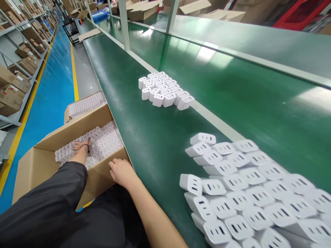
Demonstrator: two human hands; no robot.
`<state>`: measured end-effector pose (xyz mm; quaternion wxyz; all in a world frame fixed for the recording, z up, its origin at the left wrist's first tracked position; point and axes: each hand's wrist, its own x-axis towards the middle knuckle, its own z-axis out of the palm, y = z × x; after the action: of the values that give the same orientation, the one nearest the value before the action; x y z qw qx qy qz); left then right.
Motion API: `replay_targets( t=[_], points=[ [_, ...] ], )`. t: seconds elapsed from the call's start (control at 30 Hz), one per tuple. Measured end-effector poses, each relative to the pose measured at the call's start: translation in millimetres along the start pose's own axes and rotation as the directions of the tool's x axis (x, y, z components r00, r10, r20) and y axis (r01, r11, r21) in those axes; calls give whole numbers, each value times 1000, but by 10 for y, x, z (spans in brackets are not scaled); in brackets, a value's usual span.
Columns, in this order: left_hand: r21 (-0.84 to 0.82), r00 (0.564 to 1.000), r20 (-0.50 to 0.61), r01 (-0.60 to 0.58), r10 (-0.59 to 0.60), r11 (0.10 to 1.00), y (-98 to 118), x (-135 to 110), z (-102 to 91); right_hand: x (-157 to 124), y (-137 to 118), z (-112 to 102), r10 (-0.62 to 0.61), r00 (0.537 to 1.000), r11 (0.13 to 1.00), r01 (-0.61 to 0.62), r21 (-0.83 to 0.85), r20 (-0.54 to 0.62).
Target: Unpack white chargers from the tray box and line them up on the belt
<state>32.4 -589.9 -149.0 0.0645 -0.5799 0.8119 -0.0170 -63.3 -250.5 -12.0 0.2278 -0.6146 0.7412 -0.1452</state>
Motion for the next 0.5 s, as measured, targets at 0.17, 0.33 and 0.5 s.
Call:
replay_targets(
  t=[0.17, 0.33, 0.5],
  points=[
    [80, 987, -61, -143, 148, 987, 22, -61, -26, -6, -15, 21, 1, 1000, 1000, -1, 4, -9],
    [177, 919, 30, -391, 393, 903, 70, 27, -80, -17, 44, 61, -14, 1000, 1000, 13, -7, -17],
    [246, 858, 40, -505, 512, 827, 205, -37, -406, -11, -130, -77, 44, 996, 999, -44, -1, -78]
  ],
)
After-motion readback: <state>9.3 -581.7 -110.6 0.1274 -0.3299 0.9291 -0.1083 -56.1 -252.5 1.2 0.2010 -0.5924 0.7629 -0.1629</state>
